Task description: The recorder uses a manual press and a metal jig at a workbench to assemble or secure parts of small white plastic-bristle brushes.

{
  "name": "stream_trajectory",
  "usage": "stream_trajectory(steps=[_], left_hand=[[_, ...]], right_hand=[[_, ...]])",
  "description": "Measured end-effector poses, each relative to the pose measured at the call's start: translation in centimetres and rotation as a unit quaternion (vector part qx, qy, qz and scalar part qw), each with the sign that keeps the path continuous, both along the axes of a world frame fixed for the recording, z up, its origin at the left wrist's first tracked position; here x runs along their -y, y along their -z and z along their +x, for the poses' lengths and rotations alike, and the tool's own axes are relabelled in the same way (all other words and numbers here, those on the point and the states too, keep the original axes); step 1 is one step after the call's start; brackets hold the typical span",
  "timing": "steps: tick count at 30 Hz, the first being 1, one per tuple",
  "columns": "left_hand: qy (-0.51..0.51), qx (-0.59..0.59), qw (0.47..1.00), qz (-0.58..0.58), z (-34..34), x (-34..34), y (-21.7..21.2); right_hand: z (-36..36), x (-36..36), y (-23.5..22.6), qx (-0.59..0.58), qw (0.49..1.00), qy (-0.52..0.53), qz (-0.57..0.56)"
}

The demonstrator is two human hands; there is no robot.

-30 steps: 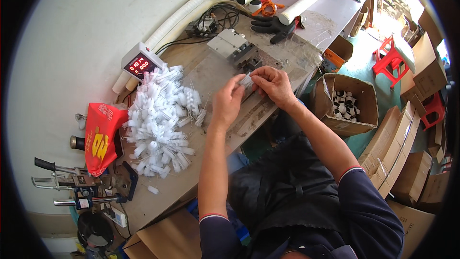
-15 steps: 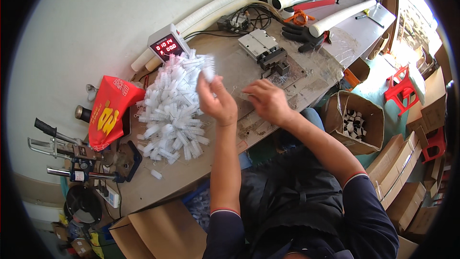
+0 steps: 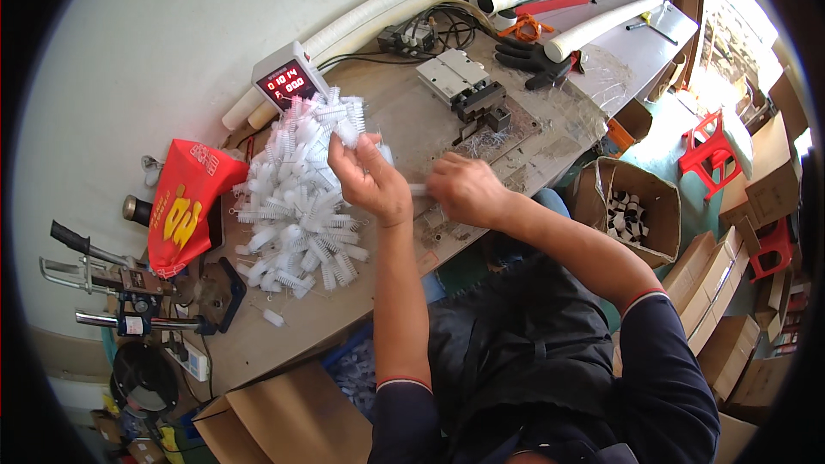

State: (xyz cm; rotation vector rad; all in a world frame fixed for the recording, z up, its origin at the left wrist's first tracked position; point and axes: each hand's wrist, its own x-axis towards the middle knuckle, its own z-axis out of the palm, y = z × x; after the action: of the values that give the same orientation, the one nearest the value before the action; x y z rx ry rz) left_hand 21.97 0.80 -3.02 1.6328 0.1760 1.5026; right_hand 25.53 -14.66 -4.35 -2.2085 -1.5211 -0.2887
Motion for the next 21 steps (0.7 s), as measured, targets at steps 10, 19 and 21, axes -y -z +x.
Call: stream_trajectory(steps=[10, 19, 21], left_hand=[[0.024, -0.124, 0.992, -0.006, 0.6, 1.9, -0.4], [-0.042, -0.197, 0.971, 0.131, 1.1, 1.7, 0.8], [-0.035, -0.189, 0.974, 0.120, 1.4, 1.7, 1.0]], right_hand=[[2.8, 8.4, 0.8, -0.226, 0.906, 0.307, 0.184], [5.0, 6.9, 0.4, -0.260, 0.875, 0.353, 0.205], [5.1, 6.5, 0.1, -0.286, 0.867, 0.364, 0.187]])
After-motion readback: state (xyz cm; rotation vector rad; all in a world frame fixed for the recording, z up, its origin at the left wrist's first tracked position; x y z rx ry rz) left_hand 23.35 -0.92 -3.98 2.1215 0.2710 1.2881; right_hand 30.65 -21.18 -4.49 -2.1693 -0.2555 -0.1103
